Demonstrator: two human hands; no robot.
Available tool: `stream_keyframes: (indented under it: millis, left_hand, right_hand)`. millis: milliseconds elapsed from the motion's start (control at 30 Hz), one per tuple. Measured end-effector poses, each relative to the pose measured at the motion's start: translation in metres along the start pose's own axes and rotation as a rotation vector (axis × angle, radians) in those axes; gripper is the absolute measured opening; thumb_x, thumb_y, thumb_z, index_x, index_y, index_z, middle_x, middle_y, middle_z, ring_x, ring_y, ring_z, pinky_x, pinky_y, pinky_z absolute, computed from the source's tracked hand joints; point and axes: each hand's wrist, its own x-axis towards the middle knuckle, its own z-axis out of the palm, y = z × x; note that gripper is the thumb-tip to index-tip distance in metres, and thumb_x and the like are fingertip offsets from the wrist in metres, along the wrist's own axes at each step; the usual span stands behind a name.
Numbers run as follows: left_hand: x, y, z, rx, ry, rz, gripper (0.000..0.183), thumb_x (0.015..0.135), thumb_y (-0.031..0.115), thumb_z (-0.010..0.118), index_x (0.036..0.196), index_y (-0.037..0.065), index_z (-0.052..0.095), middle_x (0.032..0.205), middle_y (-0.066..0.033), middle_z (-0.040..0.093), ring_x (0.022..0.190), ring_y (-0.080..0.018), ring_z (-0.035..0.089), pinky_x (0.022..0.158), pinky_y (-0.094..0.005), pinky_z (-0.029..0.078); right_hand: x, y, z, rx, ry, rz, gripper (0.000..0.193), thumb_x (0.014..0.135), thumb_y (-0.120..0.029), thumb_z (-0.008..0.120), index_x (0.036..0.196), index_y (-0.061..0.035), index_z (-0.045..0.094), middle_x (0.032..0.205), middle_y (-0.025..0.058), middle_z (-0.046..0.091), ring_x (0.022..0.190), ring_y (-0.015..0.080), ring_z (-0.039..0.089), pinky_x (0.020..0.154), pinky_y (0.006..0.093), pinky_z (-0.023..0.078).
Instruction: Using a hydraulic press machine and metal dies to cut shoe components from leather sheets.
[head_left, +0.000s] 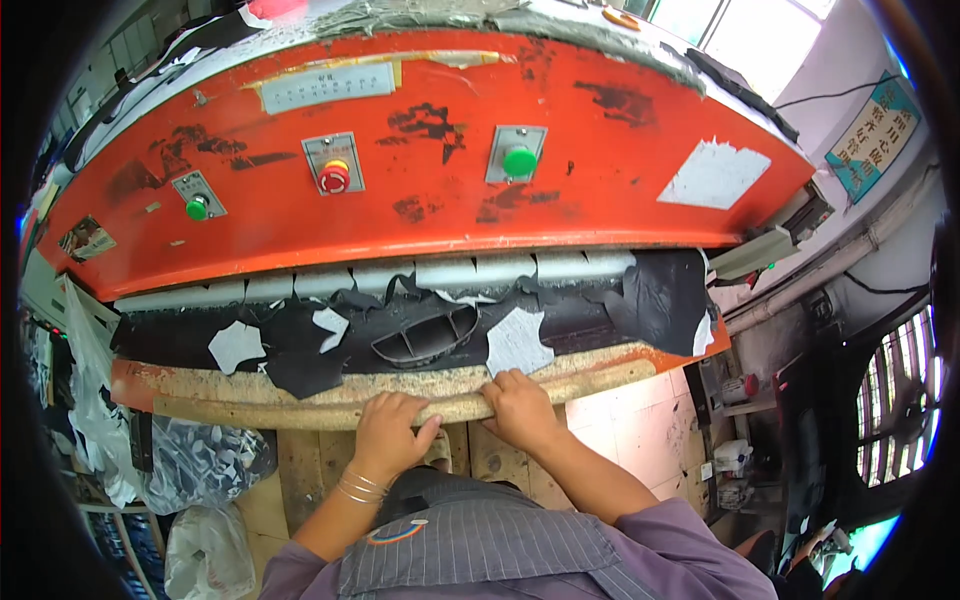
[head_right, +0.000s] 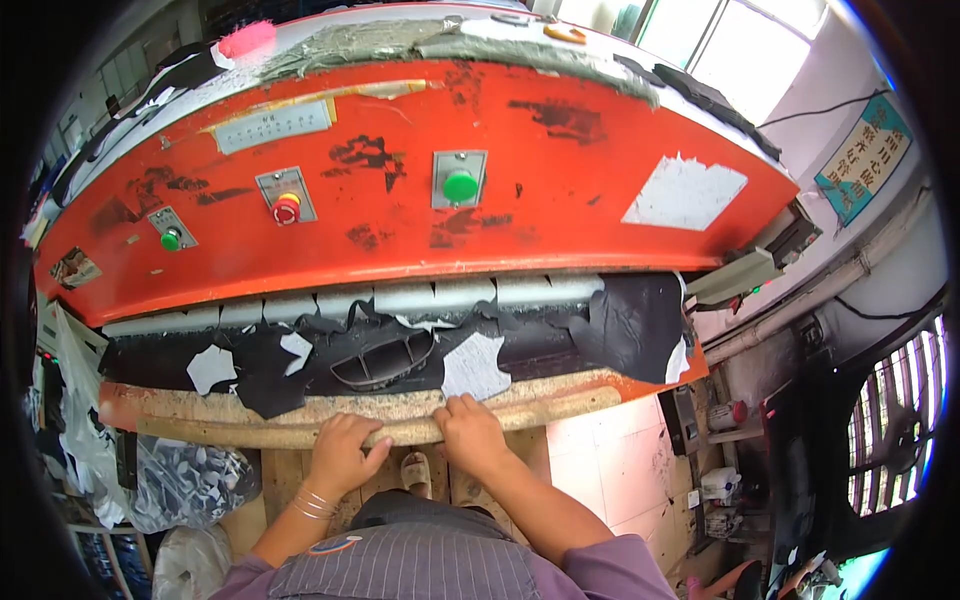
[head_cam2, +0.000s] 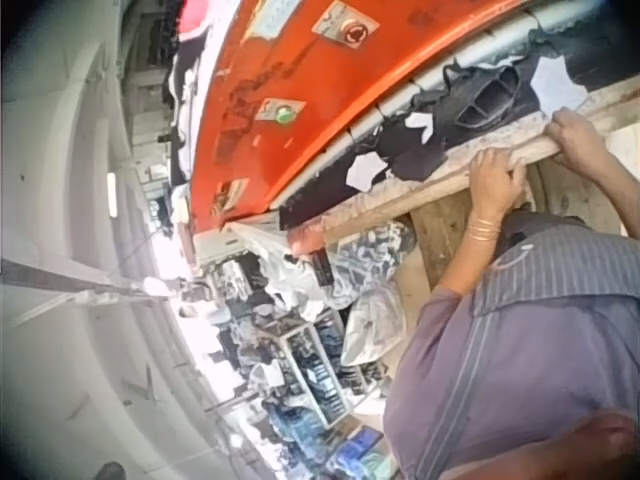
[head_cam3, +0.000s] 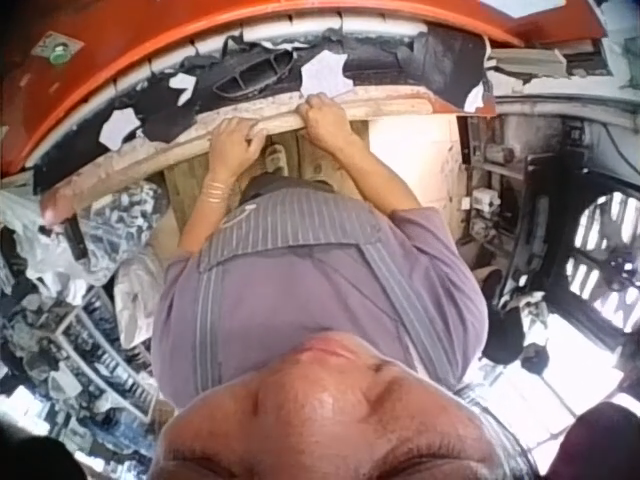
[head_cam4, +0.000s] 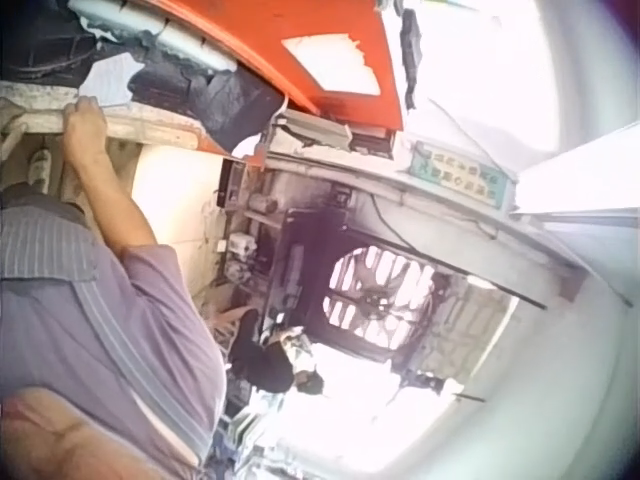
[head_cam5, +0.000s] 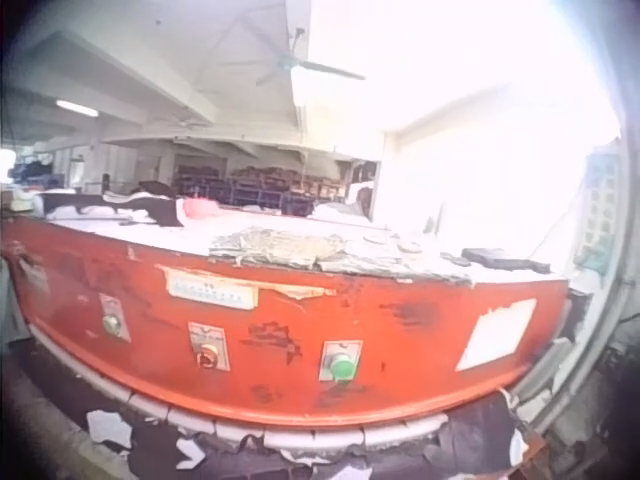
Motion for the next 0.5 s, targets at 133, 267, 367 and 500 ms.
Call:
stream_keyframes:
  millis: [133,267,367,500]
  left_hand:
    - [0.009,0.001,0.004,-0.019,0.004,-0.051,0.024,0.074,0.026,0.071,0.084,0.005,0.068,0.083,-0.0110,0.063,0.082,-0.0316,0.057,0.078,-0.0401,0.044]
    - [0.036,-0.008,-0.013,-0.076,-0.157,-0.127,0.028,0.073,0.032,0.071,0.081,0.006,0.069,0.083,-0.0120,0.063,0.083,-0.0303,0.058,0.078,-0.0399,0.044]
    - [0.063,-0.020,-0.024,-0.254,-0.494,-0.333,0.035,0.070,0.032,0.073,0.091,0.005,0.067,0.094,-0.0145,0.063,0.089,-0.0300,0.057,0.079,-0.0391,0.045]
    - [0.089,-0.020,-0.007,0.275,-0.112,0.074,0.064,0.067,0.032,0.076,0.121,0.006,0.052,0.117,-0.0168,0.054,0.102,-0.0308,0.054,0.080,-0.0370,0.046]
  right_hand:
    - [0.004,0.006,-0.004,0.013,-0.036,0.007,0.041,0.056,-0.019,0.080,0.090,-0.0056,0.062,0.089,0.0089,0.058,0.091,0.0267,0.056,0.077,0.0364,0.049]
    - [0.035,0.028,-0.042,0.188,-0.481,-0.006,0.051,0.067,-0.035,0.078,0.106,-0.0039,0.065,0.104,0.0159,0.063,0.101,0.0326,0.058,0.083,0.0384,0.049]
    - [0.103,0.062,-0.083,0.246,-0.452,0.376,0.062,0.071,-0.047,0.074,0.115,-0.0054,0.062,0.111,0.0187,0.062,0.106,0.0350,0.057,0.086,0.0406,0.048]
    - [0.154,0.132,-0.064,-0.055,0.055,0.673,0.083,0.065,-0.054,0.076,0.127,-0.0065,0.050,0.129,0.0256,0.047,0.118,0.0423,0.045,0.095,0.0474,0.042]
